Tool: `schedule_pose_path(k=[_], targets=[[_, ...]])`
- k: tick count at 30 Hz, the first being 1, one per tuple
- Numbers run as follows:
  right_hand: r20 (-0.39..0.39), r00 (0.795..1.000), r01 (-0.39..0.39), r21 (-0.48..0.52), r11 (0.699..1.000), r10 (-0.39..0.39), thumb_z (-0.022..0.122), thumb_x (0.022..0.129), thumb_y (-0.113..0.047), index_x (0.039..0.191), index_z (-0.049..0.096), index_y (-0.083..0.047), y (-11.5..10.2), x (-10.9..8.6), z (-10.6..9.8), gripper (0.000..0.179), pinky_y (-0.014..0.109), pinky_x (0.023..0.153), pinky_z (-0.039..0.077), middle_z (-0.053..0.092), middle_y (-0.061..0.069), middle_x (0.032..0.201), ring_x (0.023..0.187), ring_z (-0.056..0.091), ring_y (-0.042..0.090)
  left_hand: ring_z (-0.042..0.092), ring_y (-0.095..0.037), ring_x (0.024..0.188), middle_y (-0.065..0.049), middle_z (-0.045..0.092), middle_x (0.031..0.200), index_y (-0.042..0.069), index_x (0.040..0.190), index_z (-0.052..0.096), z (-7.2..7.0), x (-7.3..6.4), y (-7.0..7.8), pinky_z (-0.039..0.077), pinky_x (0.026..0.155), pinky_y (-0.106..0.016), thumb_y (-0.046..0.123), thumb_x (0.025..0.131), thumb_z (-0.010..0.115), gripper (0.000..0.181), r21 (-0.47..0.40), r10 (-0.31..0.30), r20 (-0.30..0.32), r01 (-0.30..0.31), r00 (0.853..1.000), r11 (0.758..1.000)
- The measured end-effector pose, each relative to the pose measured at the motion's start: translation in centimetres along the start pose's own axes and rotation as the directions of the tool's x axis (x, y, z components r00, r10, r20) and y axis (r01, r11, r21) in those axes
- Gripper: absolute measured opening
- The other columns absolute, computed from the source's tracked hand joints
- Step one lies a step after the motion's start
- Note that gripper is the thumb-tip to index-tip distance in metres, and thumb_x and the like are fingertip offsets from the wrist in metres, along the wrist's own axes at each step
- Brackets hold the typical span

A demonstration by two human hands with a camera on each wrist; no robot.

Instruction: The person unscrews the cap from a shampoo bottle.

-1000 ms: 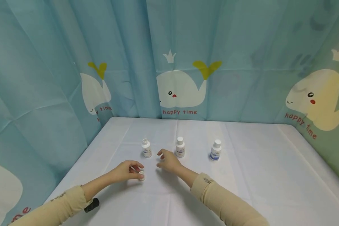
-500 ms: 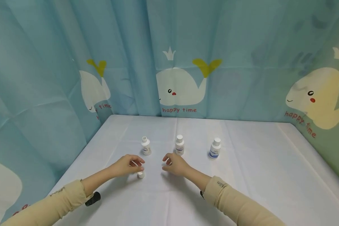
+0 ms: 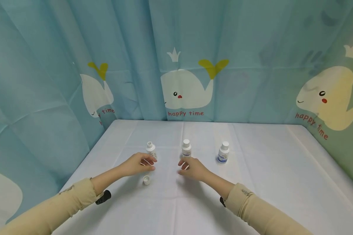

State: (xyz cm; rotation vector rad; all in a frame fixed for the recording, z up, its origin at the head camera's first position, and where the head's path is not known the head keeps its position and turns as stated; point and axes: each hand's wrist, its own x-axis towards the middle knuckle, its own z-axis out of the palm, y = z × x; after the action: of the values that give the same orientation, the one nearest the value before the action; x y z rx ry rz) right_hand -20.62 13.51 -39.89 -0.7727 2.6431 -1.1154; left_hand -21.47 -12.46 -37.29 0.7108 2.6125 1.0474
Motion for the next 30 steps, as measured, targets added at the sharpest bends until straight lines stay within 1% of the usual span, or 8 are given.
schedule_pose_path(k=[5, 10, 12, 14, 19, 24, 27, 30], targets=[[-0.033, 0.999, 0.043, -0.006, 0.999, -0.043, 0.068, 0.082, -0.005, 0.1, 0.061, 0.008, 0.6, -0.7, -0.6, 0.023, 0.029, 0.072, 0.055, 0.068, 0.015, 0.087, 0.076, 0.065, 0.021, 0.065, -0.021, 0.09, -0.013, 0.066, 0.098, -0.002, 0.109, 0.065, 0.0, 0.8, 1.3, 0.054, 0.082, -0.028, 0.017, 0.086, 0.069, 0.03, -0.007, 0.028, 0.019, -0.028, 0.999, 1.0], [-0.077, 0.996, 0.044, 0.0, 0.999, -0.044, 0.067, 0.082, -0.004, 0.099, 0.062, 0.008, 1.2, -1.5, -1.2, 0.022, 0.033, 0.074, 0.056, 0.068, 0.016, 0.088, 0.077, 0.065, 0.021, 0.066, -0.02, 0.09, -0.011, 0.066, 0.097, 0.001, 0.108, 0.066, 0.2, 1.8, 2.9, 0.054, 0.081, -0.025, 0.017, 0.085, 0.07, 0.028, -0.017, 0.056, 0.02, -0.056, 0.998, 0.998], [-0.093, 0.995, 0.029, 0.003, 1.0, -0.028, 0.068, 0.082, -0.005, 0.099, 0.062, 0.008, 1.4, -1.7, -1.5, 0.022, 0.034, 0.075, 0.056, 0.068, 0.016, 0.088, 0.077, 0.065, 0.021, 0.066, -0.019, 0.09, -0.009, 0.066, 0.096, 0.003, 0.108, 0.066, 0.2, 2.3, 3.5, 0.054, 0.082, -0.025, 0.016, 0.085, 0.07, 0.027, -0.016, 0.053, 0.013, -0.053, 0.999, 0.998], [-0.108, 0.994, 0.012, 0.01, 1.0, -0.011, 0.068, 0.082, -0.006, 0.099, 0.063, 0.007, 1.5, -2.1, -1.8, 0.022, 0.032, 0.075, 0.056, 0.068, 0.014, 0.088, 0.078, 0.065, 0.021, 0.065, -0.019, 0.09, -0.009, 0.066, 0.097, 0.003, 0.109, 0.066, 0.3, 2.8, 4.0, 0.054, 0.082, -0.025, 0.016, 0.085, 0.07, 0.028, -0.018, 0.05, 0.005, -0.05, 0.999, 0.999], [-0.153, 0.987, -0.049, 0.055, 0.997, 0.056, 0.067, 0.084, -0.007, 0.101, 0.063, 0.008, 1.6, -2.4, -2.6, 0.022, 0.028, 0.075, 0.054, 0.068, 0.014, 0.09, 0.081, 0.064, 0.02, 0.065, -0.021, 0.091, -0.012, 0.066, 0.1, 0.004, 0.111, 0.065, 0.4, 4.0, 4.8, 0.054, 0.083, -0.025, 0.015, 0.085, 0.07, 0.028, 0.001, 0.059, -0.011, -0.059, 0.998, 0.998], [-0.199, 0.976, -0.078, 0.08, 0.994, 0.092, 0.064, 0.087, -0.007, 0.104, 0.062, 0.009, 1.7, -2.0, -3.2, 0.024, 0.035, 0.077, 0.055, 0.068, 0.017, 0.091, 0.084, 0.065, 0.025, 0.065, -0.022, 0.096, -0.014, 0.067, 0.105, 0.005, 0.112, 0.065, 0.4, 5.6, 5.2, 0.054, 0.084, -0.026, 0.016, 0.086, 0.069, 0.028, 0.042, 0.06, -0.004, -0.059, 0.998, 0.997], [-0.221, 0.969, -0.095, 0.078, 0.992, 0.11, 0.064, 0.086, -0.006, 0.105, 0.061, 0.009, 1.9, -1.6, -3.5, 0.024, 0.038, 0.077, 0.056, 0.068, 0.019, 0.092, 0.083, 0.066, 0.027, 0.064, -0.024, 0.1, -0.014, 0.066, 0.108, 0.005, 0.116, 0.063, 0.5, 6.6, 5.6, 0.054, 0.086, -0.028, 0.016, 0.087, 0.069, 0.032, 0.032, 0.046, -0.006, -0.046, 0.999, 0.998], [-0.233, 0.964, -0.111, 0.084, 0.99, 0.127, 0.064, 0.086, -0.006, 0.105, 0.061, 0.01, 2.1, -1.2, -3.6, 0.025, 0.039, 0.076, 0.056, 0.068, 0.02, 0.092, 0.082, 0.066, 0.027, 0.063, -0.025, 0.103, -0.014, 0.065, 0.111, 0.005, 0.118, 0.062, 0.5, 7.4, 5.9, 0.054, 0.088, -0.031, 0.014, 0.086, 0.069, 0.034, 0.022, 0.037, -0.01, -0.036, 0.999, 0.999]])
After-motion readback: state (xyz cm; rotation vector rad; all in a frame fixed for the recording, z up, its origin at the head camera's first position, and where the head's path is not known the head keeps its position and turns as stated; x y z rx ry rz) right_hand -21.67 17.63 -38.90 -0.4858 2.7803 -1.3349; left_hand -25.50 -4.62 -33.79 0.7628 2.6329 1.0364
